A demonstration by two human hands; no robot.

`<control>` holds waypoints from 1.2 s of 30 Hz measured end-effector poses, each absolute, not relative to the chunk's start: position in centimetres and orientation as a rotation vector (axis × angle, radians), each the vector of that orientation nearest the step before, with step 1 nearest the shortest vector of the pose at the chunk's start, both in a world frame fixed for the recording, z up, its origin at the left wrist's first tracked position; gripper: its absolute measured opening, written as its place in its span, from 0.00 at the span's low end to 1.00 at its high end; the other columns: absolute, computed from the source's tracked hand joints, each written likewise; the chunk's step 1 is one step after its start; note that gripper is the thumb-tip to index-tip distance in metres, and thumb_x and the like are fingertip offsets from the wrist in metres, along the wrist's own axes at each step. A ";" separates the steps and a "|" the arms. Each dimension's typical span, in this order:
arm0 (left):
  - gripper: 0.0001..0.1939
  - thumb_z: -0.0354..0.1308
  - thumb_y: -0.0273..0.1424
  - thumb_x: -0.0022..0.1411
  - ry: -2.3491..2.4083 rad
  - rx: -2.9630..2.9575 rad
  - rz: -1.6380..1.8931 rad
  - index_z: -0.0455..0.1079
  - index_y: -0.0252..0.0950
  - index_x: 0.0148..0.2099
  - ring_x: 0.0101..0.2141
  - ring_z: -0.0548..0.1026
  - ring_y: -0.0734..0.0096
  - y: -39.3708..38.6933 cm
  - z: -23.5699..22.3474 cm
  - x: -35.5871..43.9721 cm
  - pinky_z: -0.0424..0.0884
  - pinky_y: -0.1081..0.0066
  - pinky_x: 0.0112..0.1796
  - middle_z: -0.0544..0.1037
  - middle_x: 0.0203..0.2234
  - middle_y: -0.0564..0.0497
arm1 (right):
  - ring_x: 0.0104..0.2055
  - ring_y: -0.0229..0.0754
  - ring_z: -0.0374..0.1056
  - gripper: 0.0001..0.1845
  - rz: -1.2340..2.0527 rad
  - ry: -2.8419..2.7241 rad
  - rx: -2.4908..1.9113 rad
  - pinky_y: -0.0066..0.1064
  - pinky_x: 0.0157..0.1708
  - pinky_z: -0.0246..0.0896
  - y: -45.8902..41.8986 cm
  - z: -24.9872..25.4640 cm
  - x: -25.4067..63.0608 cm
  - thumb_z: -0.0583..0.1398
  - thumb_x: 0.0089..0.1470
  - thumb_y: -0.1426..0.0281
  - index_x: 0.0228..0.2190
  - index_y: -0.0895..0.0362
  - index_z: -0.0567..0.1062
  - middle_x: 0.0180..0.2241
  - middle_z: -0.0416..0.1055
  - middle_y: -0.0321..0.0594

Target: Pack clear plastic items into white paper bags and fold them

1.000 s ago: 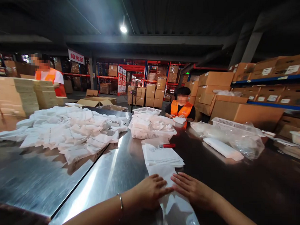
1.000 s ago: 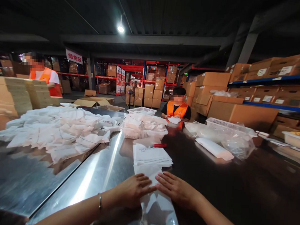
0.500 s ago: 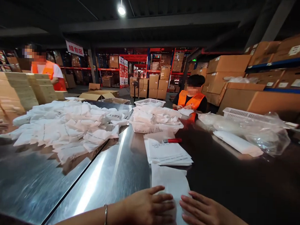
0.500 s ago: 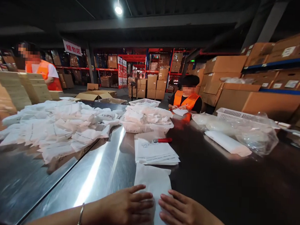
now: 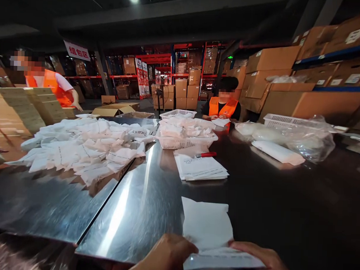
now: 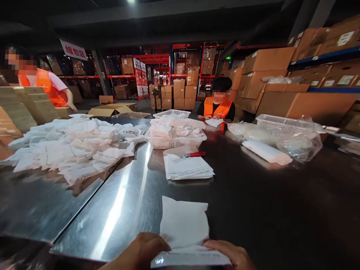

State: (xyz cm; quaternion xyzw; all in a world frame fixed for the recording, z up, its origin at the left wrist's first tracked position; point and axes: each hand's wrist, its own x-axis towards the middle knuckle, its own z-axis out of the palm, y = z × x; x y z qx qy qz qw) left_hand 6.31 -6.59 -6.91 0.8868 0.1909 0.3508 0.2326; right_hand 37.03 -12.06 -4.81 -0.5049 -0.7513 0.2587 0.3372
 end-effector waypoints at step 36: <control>0.21 0.44 0.18 0.62 1.352 2.569 1.278 0.70 0.33 0.53 0.44 0.76 0.55 -6.8 -3.3 12.4 0.66 0.51 0.53 0.79 0.41 0.42 | 0.57 0.57 0.63 0.28 -0.553 -1.739 -1.636 0.48 0.51 0.66 -8.6 -5.9 29.3 0.42 0.61 0.69 0.57 0.65 0.67 0.56 0.64 0.55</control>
